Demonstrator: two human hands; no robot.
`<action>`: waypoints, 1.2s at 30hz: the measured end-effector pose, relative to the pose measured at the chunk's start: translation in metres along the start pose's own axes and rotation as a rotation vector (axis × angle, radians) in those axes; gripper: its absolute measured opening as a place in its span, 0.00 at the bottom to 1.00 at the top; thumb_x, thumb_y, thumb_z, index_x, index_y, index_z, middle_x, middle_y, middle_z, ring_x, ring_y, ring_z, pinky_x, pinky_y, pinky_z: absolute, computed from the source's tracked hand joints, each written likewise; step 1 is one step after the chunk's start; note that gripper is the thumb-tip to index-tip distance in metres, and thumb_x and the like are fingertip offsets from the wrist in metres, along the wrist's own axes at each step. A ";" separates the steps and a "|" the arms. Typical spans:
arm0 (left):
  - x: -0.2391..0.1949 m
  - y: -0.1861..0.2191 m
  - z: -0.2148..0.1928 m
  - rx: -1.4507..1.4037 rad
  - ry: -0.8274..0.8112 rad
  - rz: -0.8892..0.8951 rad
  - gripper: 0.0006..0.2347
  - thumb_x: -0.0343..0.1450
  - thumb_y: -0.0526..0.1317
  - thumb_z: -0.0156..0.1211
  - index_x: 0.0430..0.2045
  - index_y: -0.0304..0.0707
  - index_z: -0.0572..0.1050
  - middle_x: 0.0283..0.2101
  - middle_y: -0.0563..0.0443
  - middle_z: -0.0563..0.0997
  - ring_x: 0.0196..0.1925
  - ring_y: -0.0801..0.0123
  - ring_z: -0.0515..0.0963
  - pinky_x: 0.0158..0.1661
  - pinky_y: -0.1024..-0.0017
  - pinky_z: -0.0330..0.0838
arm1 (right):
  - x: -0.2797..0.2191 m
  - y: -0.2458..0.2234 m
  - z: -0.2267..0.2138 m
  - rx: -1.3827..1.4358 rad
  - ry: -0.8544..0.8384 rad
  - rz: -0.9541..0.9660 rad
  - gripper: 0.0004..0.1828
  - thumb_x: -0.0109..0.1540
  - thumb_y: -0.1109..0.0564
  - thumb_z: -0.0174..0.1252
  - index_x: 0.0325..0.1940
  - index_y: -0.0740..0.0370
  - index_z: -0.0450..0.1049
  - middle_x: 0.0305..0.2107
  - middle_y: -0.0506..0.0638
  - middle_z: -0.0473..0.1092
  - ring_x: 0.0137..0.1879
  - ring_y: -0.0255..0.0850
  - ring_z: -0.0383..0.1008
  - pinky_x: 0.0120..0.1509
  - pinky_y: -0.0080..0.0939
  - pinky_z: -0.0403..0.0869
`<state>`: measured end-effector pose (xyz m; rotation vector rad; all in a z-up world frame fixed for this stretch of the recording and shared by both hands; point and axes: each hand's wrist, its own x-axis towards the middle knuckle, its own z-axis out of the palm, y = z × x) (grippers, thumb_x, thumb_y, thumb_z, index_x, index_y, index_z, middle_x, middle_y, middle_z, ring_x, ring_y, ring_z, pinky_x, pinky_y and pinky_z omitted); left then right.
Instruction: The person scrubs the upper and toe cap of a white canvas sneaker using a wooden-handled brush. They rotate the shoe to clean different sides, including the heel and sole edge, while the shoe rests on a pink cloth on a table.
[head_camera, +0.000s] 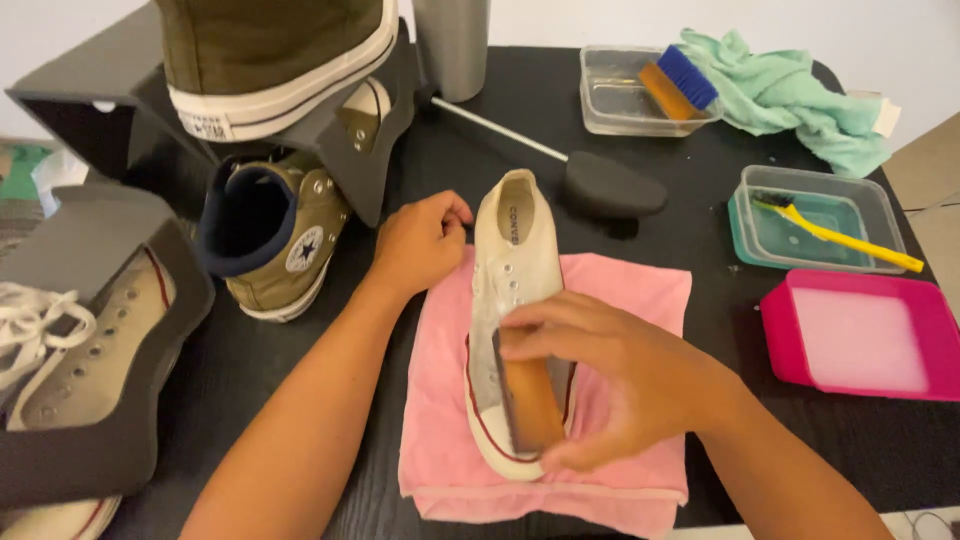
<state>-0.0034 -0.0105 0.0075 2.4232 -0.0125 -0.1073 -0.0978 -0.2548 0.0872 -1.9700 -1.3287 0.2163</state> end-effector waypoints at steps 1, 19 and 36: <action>0.001 -0.006 0.007 -0.006 -0.006 -0.013 0.13 0.65 0.39 0.41 0.33 0.55 0.78 0.27 0.57 0.82 0.32 0.55 0.79 0.36 0.56 0.68 | -0.001 0.001 0.007 0.010 -0.010 0.005 0.47 0.46 0.39 0.79 0.62 0.59 0.69 0.61 0.59 0.67 0.64 0.53 0.72 0.69 0.53 0.68; -0.005 0.006 -0.004 -0.002 -0.013 0.012 0.14 0.67 0.39 0.40 0.35 0.53 0.79 0.35 0.60 0.86 0.38 0.58 0.82 0.39 0.58 0.70 | -0.010 0.010 -0.009 -0.122 -0.033 0.161 0.40 0.38 0.46 0.78 0.54 0.51 0.79 0.60 0.51 0.68 0.61 0.48 0.71 0.65 0.48 0.66; -0.011 0.006 -0.013 -0.097 -0.042 0.062 0.13 0.68 0.35 0.50 0.42 0.44 0.81 0.39 0.45 0.86 0.47 0.45 0.84 0.50 0.52 0.75 | -0.014 0.055 -0.013 -0.239 0.259 0.345 0.48 0.40 0.48 0.79 0.64 0.50 0.71 0.65 0.58 0.63 0.69 0.59 0.67 0.71 0.59 0.66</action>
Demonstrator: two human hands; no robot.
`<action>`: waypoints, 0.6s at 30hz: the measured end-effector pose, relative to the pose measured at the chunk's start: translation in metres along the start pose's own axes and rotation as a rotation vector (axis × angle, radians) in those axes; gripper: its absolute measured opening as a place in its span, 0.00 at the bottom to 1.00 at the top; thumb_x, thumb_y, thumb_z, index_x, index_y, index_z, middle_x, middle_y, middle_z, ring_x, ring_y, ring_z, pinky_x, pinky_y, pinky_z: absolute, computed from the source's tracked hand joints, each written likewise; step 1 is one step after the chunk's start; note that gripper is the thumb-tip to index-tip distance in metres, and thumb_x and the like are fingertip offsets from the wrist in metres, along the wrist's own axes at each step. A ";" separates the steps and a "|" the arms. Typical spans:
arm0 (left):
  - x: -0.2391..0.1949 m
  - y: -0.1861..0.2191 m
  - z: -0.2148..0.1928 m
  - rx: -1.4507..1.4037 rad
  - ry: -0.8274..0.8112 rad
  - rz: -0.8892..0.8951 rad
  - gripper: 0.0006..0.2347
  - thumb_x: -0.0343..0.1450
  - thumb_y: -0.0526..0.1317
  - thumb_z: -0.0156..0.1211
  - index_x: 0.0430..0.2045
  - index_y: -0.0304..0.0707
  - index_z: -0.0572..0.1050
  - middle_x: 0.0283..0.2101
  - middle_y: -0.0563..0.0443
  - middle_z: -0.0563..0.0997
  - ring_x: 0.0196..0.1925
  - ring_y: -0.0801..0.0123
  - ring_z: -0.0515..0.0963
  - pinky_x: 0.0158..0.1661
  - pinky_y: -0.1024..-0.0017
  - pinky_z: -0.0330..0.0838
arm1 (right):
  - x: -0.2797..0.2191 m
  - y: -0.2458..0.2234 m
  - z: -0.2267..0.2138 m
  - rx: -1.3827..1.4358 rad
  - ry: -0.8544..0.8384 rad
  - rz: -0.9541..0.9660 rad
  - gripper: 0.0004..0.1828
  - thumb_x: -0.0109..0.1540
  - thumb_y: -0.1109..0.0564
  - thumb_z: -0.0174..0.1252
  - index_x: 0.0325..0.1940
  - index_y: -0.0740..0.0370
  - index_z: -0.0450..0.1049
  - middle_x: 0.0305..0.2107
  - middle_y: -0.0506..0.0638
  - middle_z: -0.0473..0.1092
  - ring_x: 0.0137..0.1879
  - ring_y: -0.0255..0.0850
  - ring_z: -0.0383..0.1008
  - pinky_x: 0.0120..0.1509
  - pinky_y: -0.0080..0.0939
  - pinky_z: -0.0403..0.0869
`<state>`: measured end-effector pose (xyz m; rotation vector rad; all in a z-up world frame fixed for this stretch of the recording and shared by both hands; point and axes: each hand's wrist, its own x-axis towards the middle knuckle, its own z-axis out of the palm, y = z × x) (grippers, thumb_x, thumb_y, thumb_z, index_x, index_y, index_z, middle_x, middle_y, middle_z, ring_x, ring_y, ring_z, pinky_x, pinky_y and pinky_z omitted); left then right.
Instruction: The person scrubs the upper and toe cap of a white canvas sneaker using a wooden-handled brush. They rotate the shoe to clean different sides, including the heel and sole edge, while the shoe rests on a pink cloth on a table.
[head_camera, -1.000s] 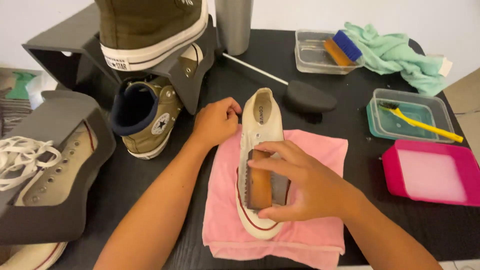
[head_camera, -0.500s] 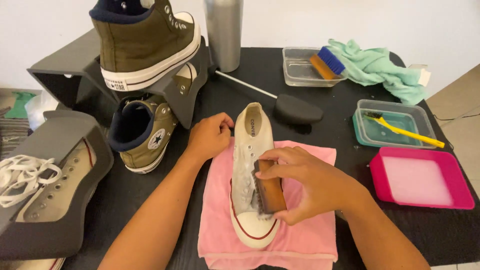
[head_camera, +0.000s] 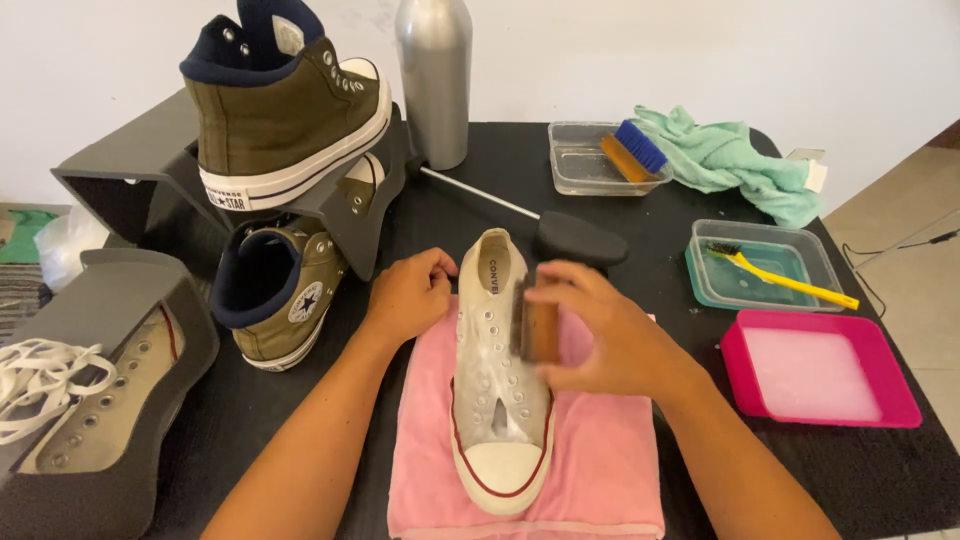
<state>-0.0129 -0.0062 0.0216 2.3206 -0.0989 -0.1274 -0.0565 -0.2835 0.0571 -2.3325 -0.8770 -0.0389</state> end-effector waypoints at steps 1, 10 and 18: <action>0.001 0.000 0.000 -0.001 0.005 0.002 0.13 0.68 0.35 0.50 0.42 0.44 0.81 0.39 0.45 0.86 0.47 0.45 0.84 0.50 0.52 0.75 | 0.000 -0.004 -0.003 -0.004 0.001 -0.004 0.48 0.40 0.48 0.79 0.64 0.50 0.71 0.65 0.58 0.63 0.69 0.59 0.67 0.71 0.59 0.66; 0.002 -0.003 0.004 0.004 0.016 -0.004 0.13 0.69 0.36 0.50 0.42 0.46 0.81 0.41 0.47 0.86 0.49 0.45 0.83 0.51 0.51 0.75 | -0.001 -0.003 0.002 0.025 0.056 0.045 0.44 0.50 0.47 0.74 0.68 0.54 0.68 0.66 0.62 0.60 0.70 0.60 0.65 0.72 0.60 0.66; -0.002 0.003 0.000 0.027 -0.003 -0.032 0.13 0.69 0.38 0.49 0.42 0.48 0.81 0.43 0.47 0.87 0.51 0.47 0.83 0.52 0.52 0.75 | 0.001 0.004 0.005 -0.001 0.038 -0.070 0.47 0.44 0.43 0.81 0.64 0.52 0.72 0.63 0.58 0.64 0.68 0.56 0.68 0.70 0.57 0.68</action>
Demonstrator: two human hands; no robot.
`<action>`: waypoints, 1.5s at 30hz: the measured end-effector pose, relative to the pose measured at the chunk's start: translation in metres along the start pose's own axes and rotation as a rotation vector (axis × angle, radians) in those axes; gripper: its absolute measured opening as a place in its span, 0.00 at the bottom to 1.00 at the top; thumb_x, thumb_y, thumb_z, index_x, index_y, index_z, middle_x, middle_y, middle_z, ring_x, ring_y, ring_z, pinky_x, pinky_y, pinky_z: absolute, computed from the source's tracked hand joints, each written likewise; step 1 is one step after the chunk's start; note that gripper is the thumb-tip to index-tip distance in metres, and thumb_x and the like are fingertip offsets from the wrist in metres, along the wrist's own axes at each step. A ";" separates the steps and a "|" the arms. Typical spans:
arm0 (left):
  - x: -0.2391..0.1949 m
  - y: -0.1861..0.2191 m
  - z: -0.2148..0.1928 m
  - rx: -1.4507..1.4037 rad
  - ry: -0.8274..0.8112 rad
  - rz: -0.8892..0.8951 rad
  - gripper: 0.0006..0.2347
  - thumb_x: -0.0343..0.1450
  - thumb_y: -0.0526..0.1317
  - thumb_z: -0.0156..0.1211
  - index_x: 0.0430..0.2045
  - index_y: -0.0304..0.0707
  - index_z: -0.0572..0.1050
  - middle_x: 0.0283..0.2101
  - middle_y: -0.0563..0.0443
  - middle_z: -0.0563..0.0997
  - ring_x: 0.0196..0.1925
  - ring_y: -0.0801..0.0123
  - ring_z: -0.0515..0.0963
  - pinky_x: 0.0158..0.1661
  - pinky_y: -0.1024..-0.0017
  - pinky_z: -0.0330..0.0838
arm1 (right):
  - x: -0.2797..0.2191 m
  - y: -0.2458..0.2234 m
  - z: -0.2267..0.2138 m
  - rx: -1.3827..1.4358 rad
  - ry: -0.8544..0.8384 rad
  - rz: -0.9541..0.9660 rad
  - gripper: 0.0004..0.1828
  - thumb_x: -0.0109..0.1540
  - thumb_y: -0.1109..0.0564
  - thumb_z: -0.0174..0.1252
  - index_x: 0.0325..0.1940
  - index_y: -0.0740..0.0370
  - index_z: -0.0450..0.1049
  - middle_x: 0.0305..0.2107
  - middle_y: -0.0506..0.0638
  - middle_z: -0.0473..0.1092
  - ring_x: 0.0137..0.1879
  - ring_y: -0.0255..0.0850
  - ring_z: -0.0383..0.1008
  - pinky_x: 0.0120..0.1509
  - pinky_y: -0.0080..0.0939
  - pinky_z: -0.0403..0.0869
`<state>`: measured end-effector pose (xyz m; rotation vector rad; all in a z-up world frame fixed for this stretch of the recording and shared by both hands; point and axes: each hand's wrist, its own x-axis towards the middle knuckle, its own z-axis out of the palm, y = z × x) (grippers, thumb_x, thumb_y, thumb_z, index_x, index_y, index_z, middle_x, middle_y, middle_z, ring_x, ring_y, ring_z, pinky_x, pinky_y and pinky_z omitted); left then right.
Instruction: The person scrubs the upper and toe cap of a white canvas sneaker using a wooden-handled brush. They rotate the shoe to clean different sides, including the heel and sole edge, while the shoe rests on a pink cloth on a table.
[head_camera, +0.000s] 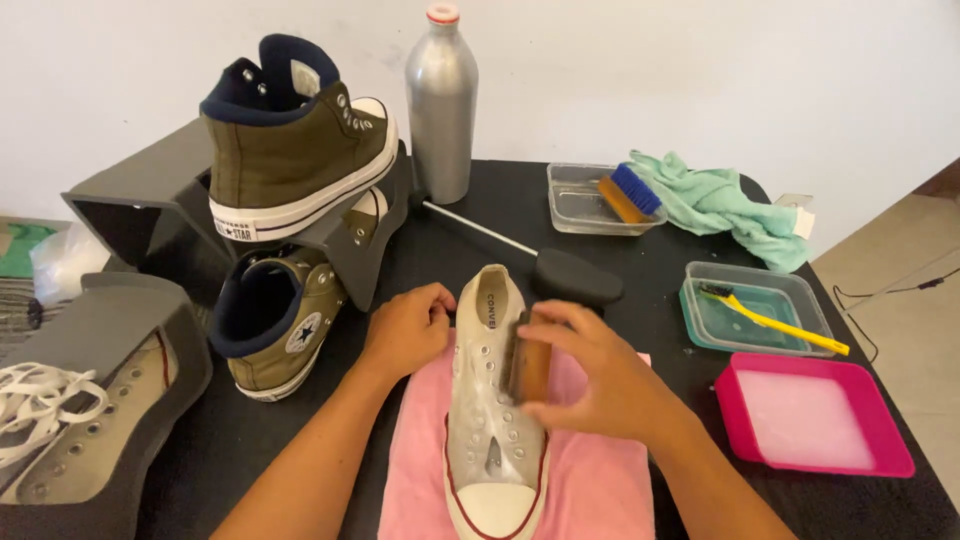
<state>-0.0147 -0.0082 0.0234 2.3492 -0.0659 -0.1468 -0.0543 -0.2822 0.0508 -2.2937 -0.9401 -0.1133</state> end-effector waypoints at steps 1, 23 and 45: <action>0.001 -0.002 0.001 0.002 -0.001 0.004 0.13 0.69 0.38 0.49 0.42 0.48 0.81 0.43 0.47 0.87 0.51 0.47 0.83 0.52 0.52 0.75 | 0.001 0.000 -0.001 -0.001 0.004 0.001 0.47 0.44 0.43 0.81 0.64 0.52 0.72 0.63 0.58 0.64 0.68 0.56 0.68 0.70 0.57 0.68; 0.004 -0.014 0.017 -0.020 0.324 0.185 0.11 0.66 0.36 0.50 0.38 0.48 0.78 0.38 0.58 0.82 0.42 0.65 0.82 0.44 0.65 0.72 | 0.000 -0.006 -0.009 0.000 -0.033 0.129 0.47 0.42 0.38 0.73 0.62 0.58 0.72 0.60 0.52 0.66 0.64 0.47 0.70 0.65 0.49 0.67; 0.055 0.048 -0.014 1.269 0.221 0.876 0.14 0.69 0.37 0.63 0.44 0.68 0.81 0.55 0.53 0.75 0.43 0.60 0.84 0.38 0.66 0.75 | -0.008 0.025 -0.037 0.045 0.106 0.201 0.45 0.39 0.47 0.78 0.60 0.53 0.75 0.58 0.52 0.69 0.68 0.53 0.69 0.67 0.52 0.72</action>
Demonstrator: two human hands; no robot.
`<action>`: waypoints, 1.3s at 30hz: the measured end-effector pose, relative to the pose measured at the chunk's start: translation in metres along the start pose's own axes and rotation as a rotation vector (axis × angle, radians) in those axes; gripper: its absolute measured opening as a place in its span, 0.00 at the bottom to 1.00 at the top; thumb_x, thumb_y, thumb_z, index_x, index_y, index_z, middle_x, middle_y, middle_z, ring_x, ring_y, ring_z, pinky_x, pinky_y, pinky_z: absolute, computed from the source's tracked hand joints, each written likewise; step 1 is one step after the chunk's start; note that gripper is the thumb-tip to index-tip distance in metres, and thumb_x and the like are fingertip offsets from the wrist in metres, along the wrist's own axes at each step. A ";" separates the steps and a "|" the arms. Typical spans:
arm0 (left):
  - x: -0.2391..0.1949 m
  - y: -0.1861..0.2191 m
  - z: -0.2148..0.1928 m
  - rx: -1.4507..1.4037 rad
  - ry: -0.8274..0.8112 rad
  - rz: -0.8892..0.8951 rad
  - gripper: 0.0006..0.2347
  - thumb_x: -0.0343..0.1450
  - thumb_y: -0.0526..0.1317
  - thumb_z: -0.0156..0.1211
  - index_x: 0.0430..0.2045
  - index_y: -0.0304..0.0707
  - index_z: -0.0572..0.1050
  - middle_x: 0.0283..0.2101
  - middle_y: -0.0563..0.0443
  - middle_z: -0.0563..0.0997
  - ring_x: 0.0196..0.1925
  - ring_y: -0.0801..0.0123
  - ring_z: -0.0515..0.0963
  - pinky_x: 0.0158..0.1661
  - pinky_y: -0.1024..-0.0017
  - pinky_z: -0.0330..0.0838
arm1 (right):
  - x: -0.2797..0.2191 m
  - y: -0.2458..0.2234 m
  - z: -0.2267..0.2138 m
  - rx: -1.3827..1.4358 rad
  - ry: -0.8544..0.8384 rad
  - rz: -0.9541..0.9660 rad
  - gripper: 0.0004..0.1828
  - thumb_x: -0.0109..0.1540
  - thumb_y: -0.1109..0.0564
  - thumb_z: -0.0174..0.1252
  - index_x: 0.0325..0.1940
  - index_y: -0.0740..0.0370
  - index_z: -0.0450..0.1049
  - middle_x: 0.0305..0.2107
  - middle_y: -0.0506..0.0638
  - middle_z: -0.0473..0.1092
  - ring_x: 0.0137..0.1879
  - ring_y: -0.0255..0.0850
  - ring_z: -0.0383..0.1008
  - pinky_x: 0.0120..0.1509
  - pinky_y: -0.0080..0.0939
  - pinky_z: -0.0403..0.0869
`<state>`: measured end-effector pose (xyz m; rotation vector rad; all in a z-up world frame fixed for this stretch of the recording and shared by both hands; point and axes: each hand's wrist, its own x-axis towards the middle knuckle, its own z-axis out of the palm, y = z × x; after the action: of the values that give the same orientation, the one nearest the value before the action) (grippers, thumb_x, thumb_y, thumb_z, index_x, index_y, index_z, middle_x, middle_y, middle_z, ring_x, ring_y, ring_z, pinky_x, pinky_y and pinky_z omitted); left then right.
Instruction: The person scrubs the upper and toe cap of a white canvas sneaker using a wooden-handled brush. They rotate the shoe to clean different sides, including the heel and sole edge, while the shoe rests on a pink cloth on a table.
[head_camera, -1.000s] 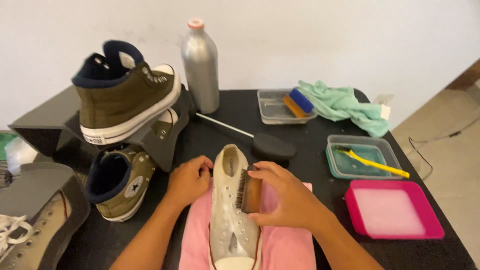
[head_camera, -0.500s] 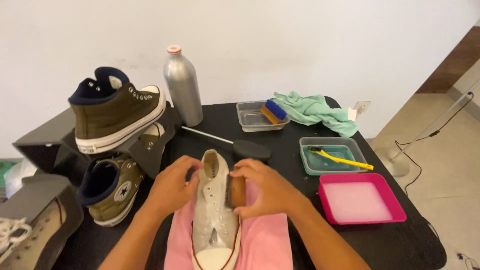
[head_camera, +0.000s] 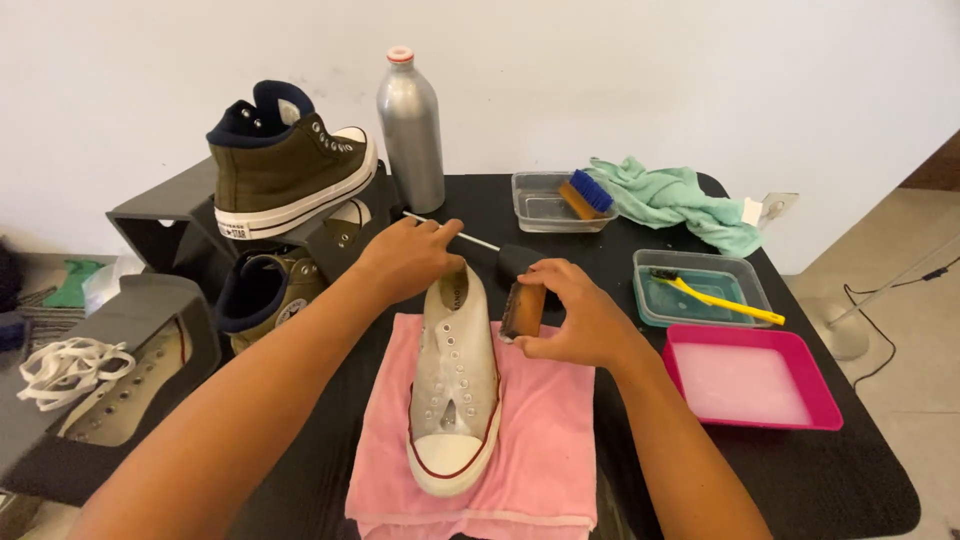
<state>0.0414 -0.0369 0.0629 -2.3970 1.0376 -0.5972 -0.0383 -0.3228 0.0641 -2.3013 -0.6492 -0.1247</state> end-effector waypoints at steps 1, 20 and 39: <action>0.002 -0.001 0.005 -0.001 0.000 0.002 0.14 0.69 0.37 0.63 0.44 0.68 0.81 0.55 0.53 0.75 0.43 0.60 0.84 0.38 0.66 0.75 | 0.000 -0.002 -0.001 0.000 0.000 0.002 0.45 0.39 0.47 0.78 0.60 0.53 0.75 0.58 0.52 0.69 0.68 0.53 0.69 0.67 0.52 0.72; -0.055 -0.052 -0.156 -0.184 -0.561 0.015 0.07 0.69 0.38 0.59 0.31 0.63 0.80 0.40 0.68 0.81 0.44 0.66 0.83 0.46 0.62 0.78 | -0.003 -0.010 -0.031 -0.021 0.134 0.170 0.41 0.45 0.45 0.74 0.61 0.50 0.72 0.58 0.46 0.67 0.66 0.43 0.67 0.63 0.45 0.70; -0.182 -0.076 -0.141 -1.178 -0.222 -0.682 0.05 0.66 0.37 0.69 0.30 0.40 0.90 0.24 0.54 0.96 0.28 0.76 0.85 0.34 0.77 0.76 | -0.019 -0.007 -0.079 0.322 0.473 0.335 0.24 0.54 0.50 0.66 0.55 0.53 0.76 0.49 0.46 0.73 0.46 0.37 0.73 0.55 0.39 0.73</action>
<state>-0.1071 0.1143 0.1808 -3.7730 0.4482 0.2194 -0.0508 -0.3803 0.1207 -1.9352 -0.0337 -0.3631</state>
